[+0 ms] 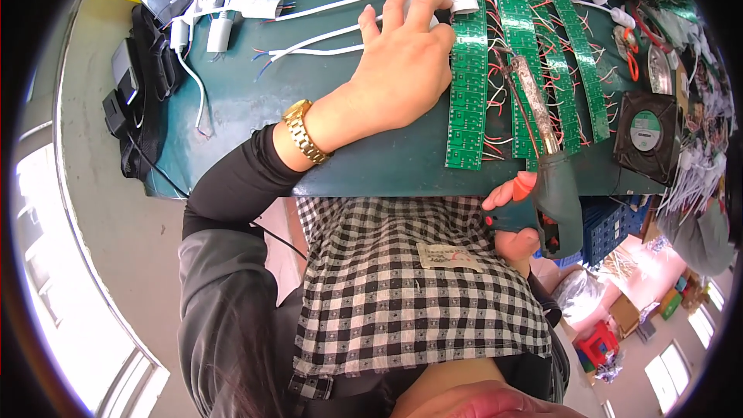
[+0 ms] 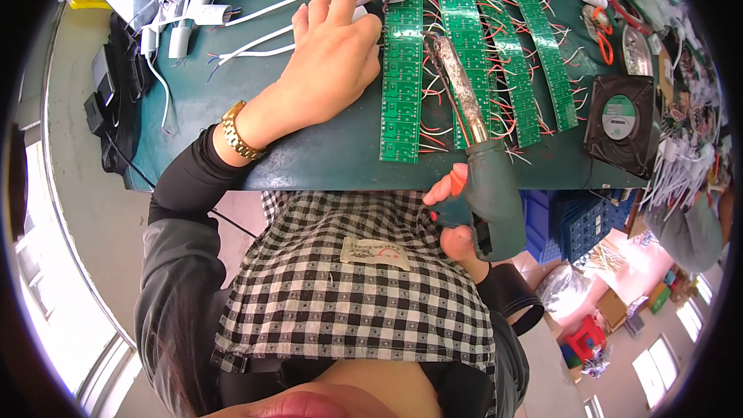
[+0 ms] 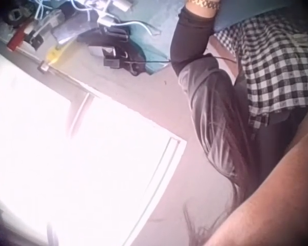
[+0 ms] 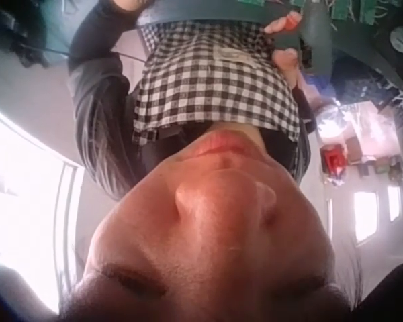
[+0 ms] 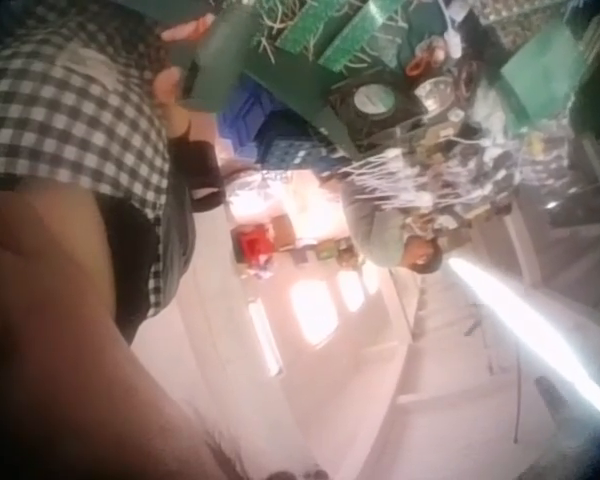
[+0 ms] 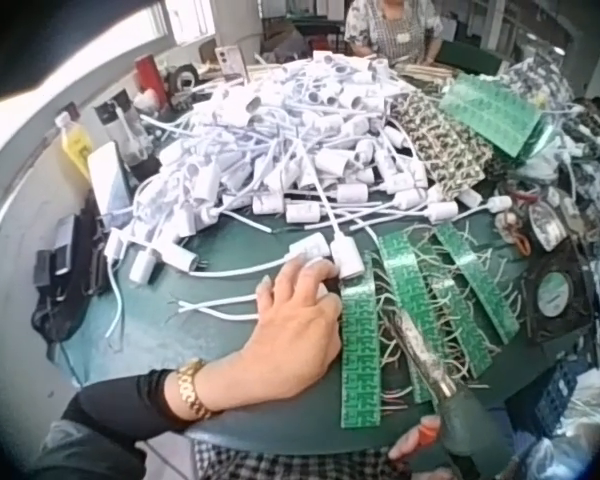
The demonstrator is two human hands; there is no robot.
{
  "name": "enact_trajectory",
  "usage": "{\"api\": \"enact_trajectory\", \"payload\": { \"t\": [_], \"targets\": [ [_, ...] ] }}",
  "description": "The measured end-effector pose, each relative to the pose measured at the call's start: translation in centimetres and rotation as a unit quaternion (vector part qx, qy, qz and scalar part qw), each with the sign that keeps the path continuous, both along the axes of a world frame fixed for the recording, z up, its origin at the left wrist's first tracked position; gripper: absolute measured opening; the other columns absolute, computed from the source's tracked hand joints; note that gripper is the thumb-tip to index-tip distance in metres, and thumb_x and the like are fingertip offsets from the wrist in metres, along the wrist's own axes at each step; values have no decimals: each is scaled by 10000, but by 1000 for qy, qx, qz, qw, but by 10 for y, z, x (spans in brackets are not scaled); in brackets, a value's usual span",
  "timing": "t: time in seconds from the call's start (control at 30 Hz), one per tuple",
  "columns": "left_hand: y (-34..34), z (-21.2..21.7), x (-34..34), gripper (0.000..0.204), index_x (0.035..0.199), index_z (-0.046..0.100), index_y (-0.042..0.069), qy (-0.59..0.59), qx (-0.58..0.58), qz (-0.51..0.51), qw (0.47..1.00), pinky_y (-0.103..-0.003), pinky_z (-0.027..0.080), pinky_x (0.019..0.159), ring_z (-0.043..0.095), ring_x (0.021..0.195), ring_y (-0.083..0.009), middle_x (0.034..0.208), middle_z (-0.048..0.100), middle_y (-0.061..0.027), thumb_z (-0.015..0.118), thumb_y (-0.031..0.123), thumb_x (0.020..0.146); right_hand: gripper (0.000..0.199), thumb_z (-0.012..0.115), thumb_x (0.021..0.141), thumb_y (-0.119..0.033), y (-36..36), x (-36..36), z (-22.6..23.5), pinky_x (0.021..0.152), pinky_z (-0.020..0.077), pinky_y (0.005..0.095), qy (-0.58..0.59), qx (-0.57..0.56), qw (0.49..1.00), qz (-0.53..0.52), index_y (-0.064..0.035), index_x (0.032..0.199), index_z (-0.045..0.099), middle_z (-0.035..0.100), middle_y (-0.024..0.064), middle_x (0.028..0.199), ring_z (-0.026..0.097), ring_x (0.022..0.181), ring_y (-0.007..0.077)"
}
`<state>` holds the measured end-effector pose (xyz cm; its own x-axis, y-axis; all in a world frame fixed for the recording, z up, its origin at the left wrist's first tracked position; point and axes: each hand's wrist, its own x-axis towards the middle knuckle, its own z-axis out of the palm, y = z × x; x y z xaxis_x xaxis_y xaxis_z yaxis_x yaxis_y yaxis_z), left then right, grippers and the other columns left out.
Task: The person aligns wire connectors onto green circuit boards and solders them with a handheld soldering tool.
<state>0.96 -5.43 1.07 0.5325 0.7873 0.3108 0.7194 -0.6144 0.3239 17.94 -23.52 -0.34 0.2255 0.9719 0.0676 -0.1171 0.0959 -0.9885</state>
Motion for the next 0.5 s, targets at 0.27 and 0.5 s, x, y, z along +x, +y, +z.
{"api": "enact_trajectory", "payload": {
  "t": [0.27, 0.5],
  "targets": [
    [1, 2, -2, 159, 870, 598, -15, -29, -26, -29, 999, -715, 272, 926, 269, 1267, -452, 1288, 369, -149, 566, 69, 739, 817, 554, 785, -658, -1, 5, 2, 563, 452, 284, 58, -23, 998, 31, 28, 1203, 405, 514, 101, 782, 524, 623, 178],
    [-1, 11, -11, 183, 896, 550, 29, 23, 59, -40, 997, -512, 353, 955, 397, 1191, -414, 1260, 430, -145, 631, 87, 744, 772, 498, 824, -638, 2, 8, -4, 517, 454, 277, 94, 41, 995, 5, 31, 1196, 398, 514, 120, 760, 512, 567, 180]
  ]
}}
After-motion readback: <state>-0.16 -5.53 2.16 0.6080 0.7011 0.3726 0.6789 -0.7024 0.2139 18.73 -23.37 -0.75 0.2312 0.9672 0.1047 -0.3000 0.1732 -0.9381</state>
